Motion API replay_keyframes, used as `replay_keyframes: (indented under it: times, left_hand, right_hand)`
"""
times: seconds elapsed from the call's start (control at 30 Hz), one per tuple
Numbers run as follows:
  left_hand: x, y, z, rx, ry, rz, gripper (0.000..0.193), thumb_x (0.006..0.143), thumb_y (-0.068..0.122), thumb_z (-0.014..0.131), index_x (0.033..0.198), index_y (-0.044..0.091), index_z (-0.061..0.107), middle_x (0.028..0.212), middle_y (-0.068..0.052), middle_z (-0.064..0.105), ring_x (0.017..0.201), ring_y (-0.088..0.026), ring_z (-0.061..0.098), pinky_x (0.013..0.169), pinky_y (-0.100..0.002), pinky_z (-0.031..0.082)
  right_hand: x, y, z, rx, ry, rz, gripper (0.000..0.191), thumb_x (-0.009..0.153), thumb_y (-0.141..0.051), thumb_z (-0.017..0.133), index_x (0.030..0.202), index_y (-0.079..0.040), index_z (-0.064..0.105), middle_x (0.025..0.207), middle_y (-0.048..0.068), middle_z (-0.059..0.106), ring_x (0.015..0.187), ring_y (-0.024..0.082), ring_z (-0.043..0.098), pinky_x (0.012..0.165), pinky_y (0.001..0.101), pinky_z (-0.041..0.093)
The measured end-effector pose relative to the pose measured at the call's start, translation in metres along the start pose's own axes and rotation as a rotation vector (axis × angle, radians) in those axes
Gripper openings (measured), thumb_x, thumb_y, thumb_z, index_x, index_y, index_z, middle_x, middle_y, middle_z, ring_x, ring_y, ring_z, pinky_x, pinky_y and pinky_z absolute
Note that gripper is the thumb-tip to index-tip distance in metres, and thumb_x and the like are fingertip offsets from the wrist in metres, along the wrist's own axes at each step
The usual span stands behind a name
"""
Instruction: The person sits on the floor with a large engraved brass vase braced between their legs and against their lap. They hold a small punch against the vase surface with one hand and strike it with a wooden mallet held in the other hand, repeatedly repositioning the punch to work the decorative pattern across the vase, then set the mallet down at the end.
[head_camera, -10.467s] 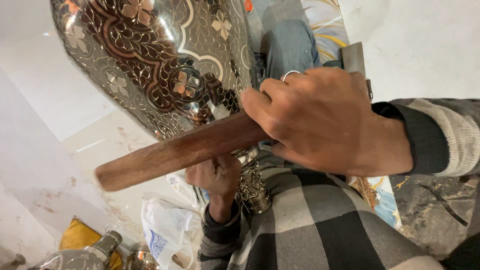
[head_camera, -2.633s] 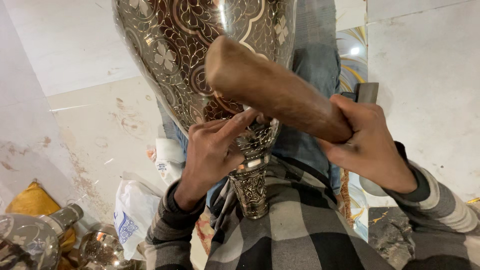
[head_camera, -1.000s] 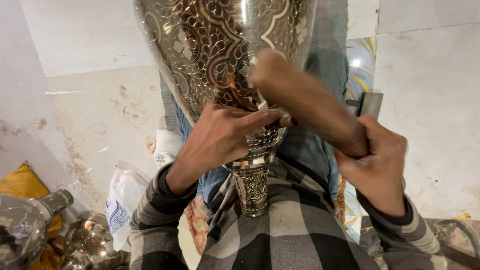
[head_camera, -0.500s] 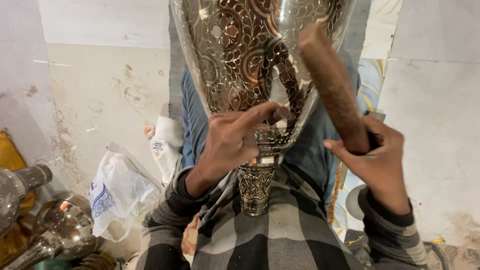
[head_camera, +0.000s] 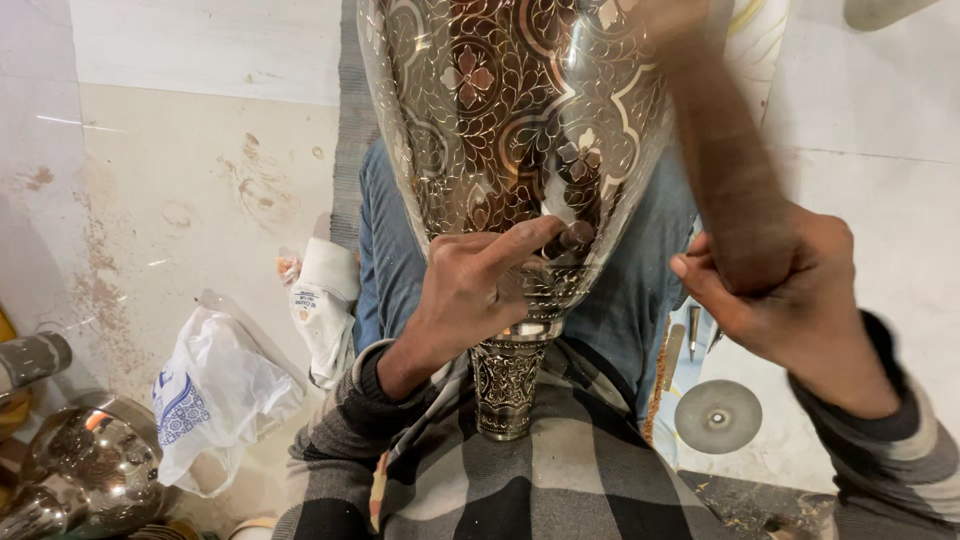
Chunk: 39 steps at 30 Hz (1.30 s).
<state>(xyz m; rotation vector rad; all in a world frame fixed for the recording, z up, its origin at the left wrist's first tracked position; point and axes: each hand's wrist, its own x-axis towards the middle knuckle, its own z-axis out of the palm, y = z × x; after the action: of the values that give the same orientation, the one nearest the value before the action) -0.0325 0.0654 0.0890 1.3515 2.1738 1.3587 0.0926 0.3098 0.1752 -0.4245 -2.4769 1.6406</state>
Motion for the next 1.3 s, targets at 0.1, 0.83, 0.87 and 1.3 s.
replay_keyframes:
  times: [0.1, 0.83, 0.87, 1.3]
  left_hand:
    - [0.0, -0.004, 0.001, 0.052, -0.047, -0.016, 0.067, 0.071, -0.008, 0.06, 0.137, 0.006, 0.062, 0.103, -0.013, 0.079, 0.089, -0.02, 0.08, 0.074, -0.032, 0.067]
    - [0.012, -0.01, 0.0, -0.023, -0.064, 0.024, 0.065, 0.074, -0.012, 0.061, 0.137, 0.008, 0.063, 0.1, -0.012, 0.078, 0.073, -0.018, 0.074, 0.06, -0.032, 0.062]
    - [0.013, -0.011, -0.001, -0.141, 0.047, 0.062, 0.058, 0.081, -0.016, 0.056, 0.135, 0.007, 0.062, 0.108, -0.015, 0.076, 0.082, -0.02, 0.076, 0.066, -0.031, 0.064]
    - [-0.007, 0.005, 0.013, -0.406, 0.327, -0.185, 0.043, 0.098, -0.015, 0.062, 0.139, -0.003, 0.058, 0.117, -0.015, 0.077, 0.109, -0.022, 0.078, 0.092, -0.029, 0.068]
  right_hand:
    - [-0.004, 0.004, 0.001, -0.779, -0.101, 0.102, 0.031, 0.062, 0.0, 0.084, 0.09, -0.002, 0.071, 0.071, 0.012, 0.07, 0.06, 0.023, 0.065, 0.055, 0.0344, 0.048]
    - [-0.045, 0.031, 0.005, -0.48, 0.059, 0.227, 0.022, 0.073, -0.002, 0.079, 0.089, 0.002, 0.063, 0.066, 0.014, 0.06, 0.057, 0.024, 0.057, 0.056, 0.0372, 0.045]
    - [-0.051, 0.037, 0.006, -0.392, 0.101, 0.218, 0.022, 0.078, -0.005, 0.079, 0.092, 0.002, 0.064, 0.067, 0.012, 0.061, 0.058, 0.023, 0.057, 0.056, 0.0369, 0.044]
    - [-0.09, 0.134, 0.085, 0.841, 0.371, 0.597, 0.046, 0.085, 0.001, 0.069, 0.128, 0.0, 0.05, 0.073, 0.004, 0.058, 0.057, 0.014, 0.056, 0.054, 0.0319, 0.049]
